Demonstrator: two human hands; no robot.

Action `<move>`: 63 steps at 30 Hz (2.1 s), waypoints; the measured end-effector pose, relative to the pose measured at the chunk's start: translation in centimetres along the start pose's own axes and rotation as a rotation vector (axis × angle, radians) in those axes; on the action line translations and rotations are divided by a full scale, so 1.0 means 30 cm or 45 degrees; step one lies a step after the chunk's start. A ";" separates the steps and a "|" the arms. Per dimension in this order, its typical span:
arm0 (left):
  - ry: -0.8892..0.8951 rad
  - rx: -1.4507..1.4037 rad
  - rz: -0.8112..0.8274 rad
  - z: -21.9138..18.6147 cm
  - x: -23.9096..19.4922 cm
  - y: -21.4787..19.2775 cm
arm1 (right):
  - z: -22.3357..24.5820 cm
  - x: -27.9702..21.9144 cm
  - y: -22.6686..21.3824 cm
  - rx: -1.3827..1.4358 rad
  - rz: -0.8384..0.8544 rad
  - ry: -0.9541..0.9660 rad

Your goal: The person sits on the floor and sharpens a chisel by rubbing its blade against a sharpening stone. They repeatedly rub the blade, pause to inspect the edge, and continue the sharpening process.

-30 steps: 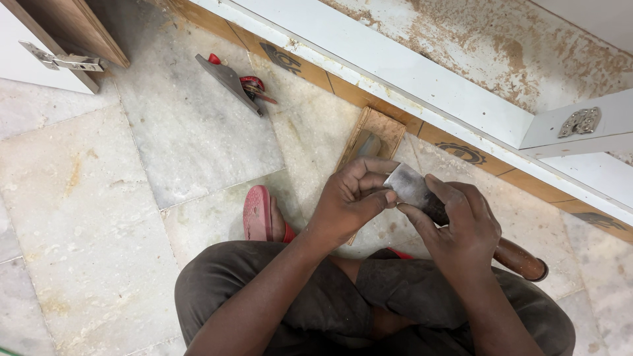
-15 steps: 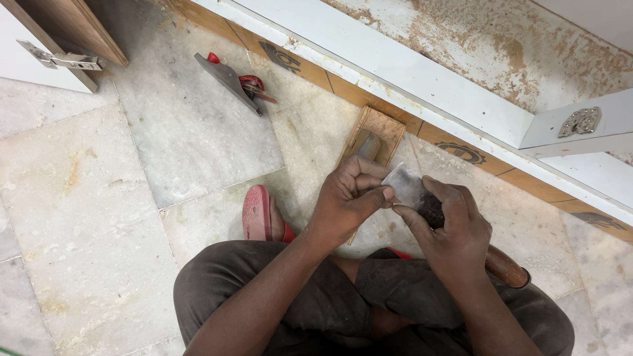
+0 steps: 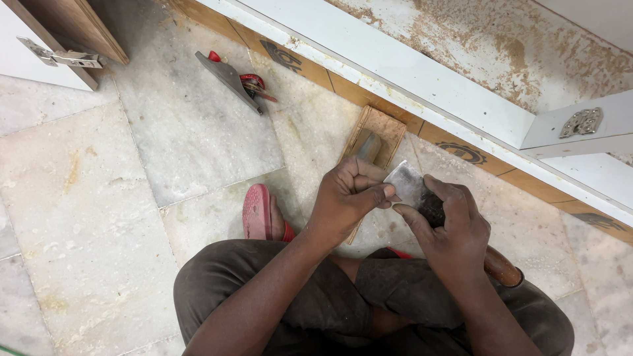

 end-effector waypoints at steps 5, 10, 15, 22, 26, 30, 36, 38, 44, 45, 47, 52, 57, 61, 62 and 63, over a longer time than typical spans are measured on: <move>-0.032 0.008 -0.091 -0.003 0.007 0.000 | -0.012 -0.008 0.019 0.009 0.016 -0.004; -0.101 -0.097 -0.239 -0.032 0.036 -0.033 | -0.049 0.006 0.093 -0.054 0.099 -0.012; 0.164 1.404 -0.207 -0.010 -0.014 0.014 | -0.130 0.026 0.220 -0.077 0.359 0.173; -0.028 2.009 -0.015 0.191 -0.093 0.046 | -0.176 -0.021 0.377 -0.214 0.686 0.229; -0.067 1.996 -0.037 0.229 -0.048 0.001 | -0.175 -0.023 0.398 -0.272 0.695 0.174; -0.133 1.986 -0.044 0.254 -0.027 -0.027 | -0.168 -0.026 0.396 -0.285 0.692 0.156; -0.170 1.963 -0.046 0.234 0.019 -0.043 | -0.192 -0.003 0.408 -0.295 0.739 0.185; -0.193 1.960 -0.037 0.223 0.042 -0.047 | -0.209 0.005 0.416 -0.330 0.703 0.155; -0.184 1.989 0.004 0.192 0.031 -0.030 | -0.206 -0.005 0.407 -0.367 0.682 0.145; -0.219 2.015 0.016 0.188 0.030 -0.030 | -0.201 0.003 0.407 -0.378 0.722 0.150; -0.219 2.027 0.026 0.180 0.046 -0.035 | -0.194 0.031 0.404 -0.343 0.703 0.110; -0.081 1.920 -0.034 0.194 0.053 -0.046 | -0.197 0.023 0.399 -0.375 0.677 0.127; -0.100 2.011 0.009 0.154 0.057 -0.038 | -0.185 0.030 0.402 -0.355 0.699 0.082; -0.243 1.950 0.047 0.197 0.067 -0.059 | -0.202 0.018 0.416 -0.366 0.637 0.118; -0.241 1.925 0.061 0.216 0.056 -0.060 | -0.197 0.001 0.412 -0.354 0.601 0.113; -0.219 1.905 0.065 0.218 0.074 -0.063 | -0.199 0.016 0.405 -0.347 0.550 0.096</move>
Point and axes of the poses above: each hand's wrist, its own x-axis towards the middle knuckle, its own y-axis out of the palm, z = x × y, the point moved 3 cm from there along x, towards the middle knuckle, and after that the axes turned 3 degrees about -y, right-handed, at the moved point
